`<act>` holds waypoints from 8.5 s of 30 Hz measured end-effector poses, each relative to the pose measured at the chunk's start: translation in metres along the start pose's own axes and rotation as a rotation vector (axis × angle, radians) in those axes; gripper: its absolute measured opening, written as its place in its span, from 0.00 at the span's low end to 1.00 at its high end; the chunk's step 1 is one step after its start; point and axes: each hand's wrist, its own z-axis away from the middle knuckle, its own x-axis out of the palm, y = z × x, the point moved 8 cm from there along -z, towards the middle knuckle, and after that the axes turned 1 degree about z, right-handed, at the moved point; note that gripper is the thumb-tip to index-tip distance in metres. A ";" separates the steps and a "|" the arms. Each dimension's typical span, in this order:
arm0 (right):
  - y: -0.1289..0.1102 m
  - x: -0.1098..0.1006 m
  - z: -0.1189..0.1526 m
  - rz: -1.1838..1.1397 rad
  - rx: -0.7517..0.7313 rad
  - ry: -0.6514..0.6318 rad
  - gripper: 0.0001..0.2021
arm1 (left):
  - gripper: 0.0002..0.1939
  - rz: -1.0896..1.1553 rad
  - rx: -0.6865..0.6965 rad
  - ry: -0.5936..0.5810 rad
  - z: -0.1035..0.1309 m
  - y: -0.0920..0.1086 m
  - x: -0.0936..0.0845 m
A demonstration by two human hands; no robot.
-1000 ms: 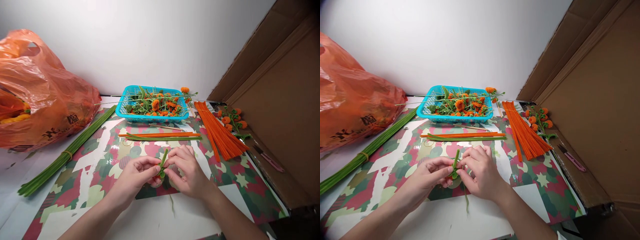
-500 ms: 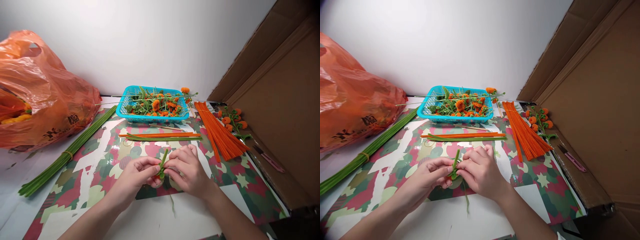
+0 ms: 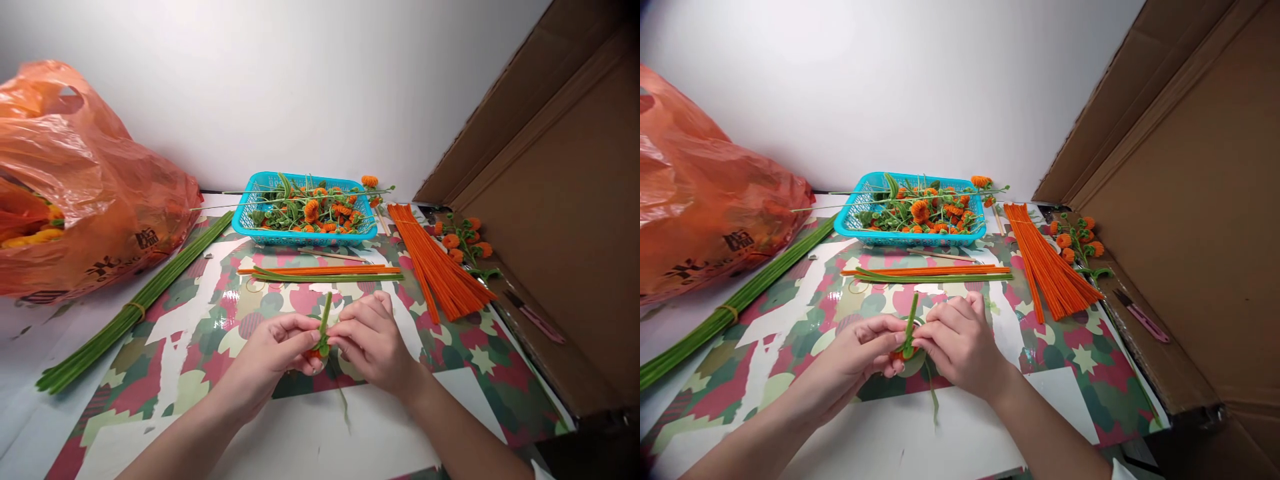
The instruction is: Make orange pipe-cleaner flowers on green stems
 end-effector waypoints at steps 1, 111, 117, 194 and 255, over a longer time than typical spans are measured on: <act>0.001 0.001 0.000 -0.015 0.012 -0.005 0.09 | 0.13 -0.004 0.007 0.003 0.000 0.000 0.000; -0.001 -0.006 -0.003 -0.150 0.164 0.102 0.05 | 0.10 -0.188 0.264 -0.063 -0.001 0.010 0.011; 0.008 -0.007 -0.005 -0.346 0.229 0.023 0.06 | 0.08 -0.175 0.330 -0.103 0.004 0.016 0.013; 0.030 0.043 0.038 -0.899 1.041 -0.609 0.08 | 0.08 -0.974 0.486 -0.191 0.021 0.032 0.027; 0.000 -0.017 -0.004 -0.006 0.009 0.023 0.08 | 0.13 -0.114 0.181 -0.133 0.000 0.018 0.001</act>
